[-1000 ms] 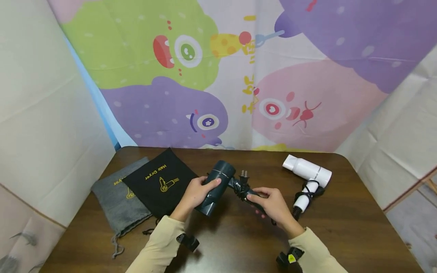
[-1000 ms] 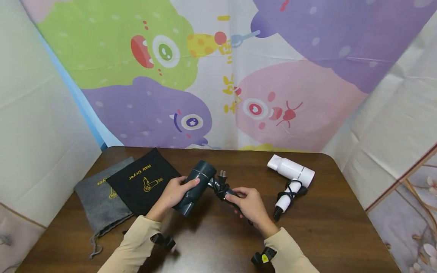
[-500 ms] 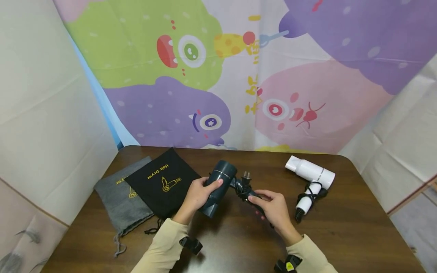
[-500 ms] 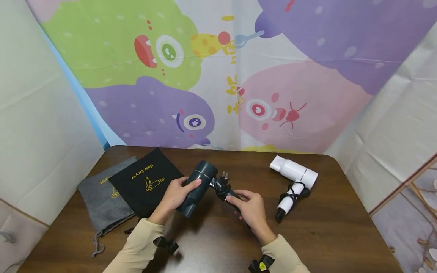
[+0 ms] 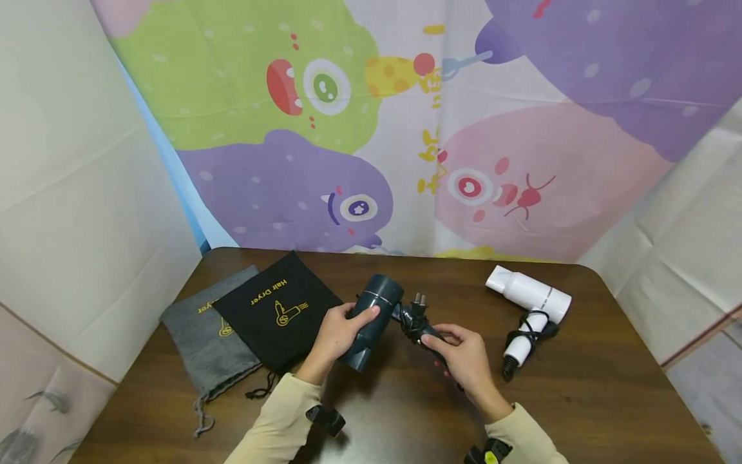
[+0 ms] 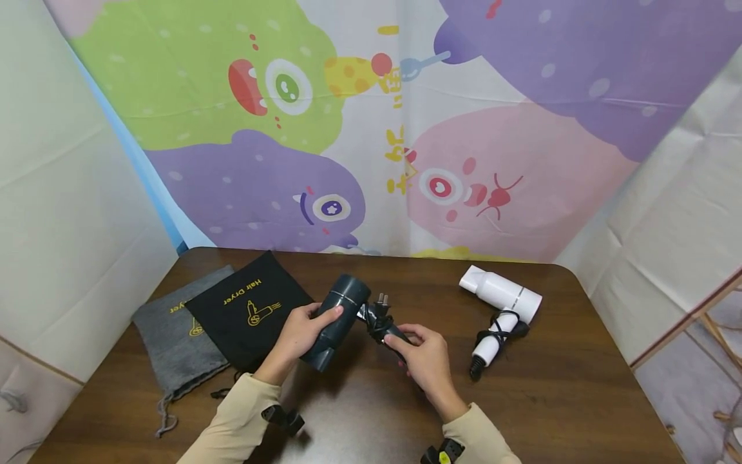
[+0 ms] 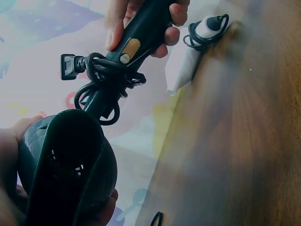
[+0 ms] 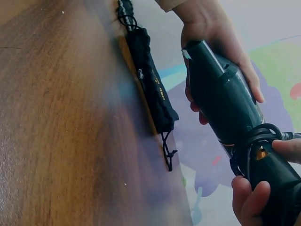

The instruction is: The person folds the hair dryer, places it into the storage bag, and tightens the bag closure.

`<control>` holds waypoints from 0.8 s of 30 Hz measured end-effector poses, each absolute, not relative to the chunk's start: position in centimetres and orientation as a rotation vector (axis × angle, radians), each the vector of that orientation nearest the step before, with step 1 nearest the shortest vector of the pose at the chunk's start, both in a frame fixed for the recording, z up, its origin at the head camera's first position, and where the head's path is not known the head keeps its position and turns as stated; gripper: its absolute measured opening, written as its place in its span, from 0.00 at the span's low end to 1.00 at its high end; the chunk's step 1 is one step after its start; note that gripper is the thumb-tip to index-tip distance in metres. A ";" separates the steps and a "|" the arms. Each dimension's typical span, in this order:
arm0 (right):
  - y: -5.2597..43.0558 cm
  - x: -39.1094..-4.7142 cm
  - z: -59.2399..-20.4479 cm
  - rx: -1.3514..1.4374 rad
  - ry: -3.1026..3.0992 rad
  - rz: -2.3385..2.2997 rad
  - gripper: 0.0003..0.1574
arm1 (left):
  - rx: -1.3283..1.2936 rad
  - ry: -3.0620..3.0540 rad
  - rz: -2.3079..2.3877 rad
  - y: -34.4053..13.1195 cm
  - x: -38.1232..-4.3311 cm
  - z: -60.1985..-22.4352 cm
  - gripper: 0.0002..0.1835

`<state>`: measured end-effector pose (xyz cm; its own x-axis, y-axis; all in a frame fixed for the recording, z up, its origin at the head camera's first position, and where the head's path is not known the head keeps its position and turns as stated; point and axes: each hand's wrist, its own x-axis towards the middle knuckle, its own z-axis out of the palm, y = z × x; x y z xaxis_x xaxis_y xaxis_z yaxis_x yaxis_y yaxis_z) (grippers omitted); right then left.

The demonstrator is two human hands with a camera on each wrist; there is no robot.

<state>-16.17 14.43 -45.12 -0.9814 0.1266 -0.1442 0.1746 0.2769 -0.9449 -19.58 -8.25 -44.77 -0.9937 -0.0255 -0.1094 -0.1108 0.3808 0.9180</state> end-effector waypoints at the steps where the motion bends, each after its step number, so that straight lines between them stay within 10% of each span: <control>1: 14.4 -16.2 -45.2 0.294 2.477 -1.853 0.21 | -0.128 2.545 1.703 -8.2 -19.6 -44.8 0.34; 24: 13.3 -15.8 -46.0 0.366 2.434 -1.997 0.20 | -0.197 2.549 1.725 -8.1 -19.5 -44.6 0.36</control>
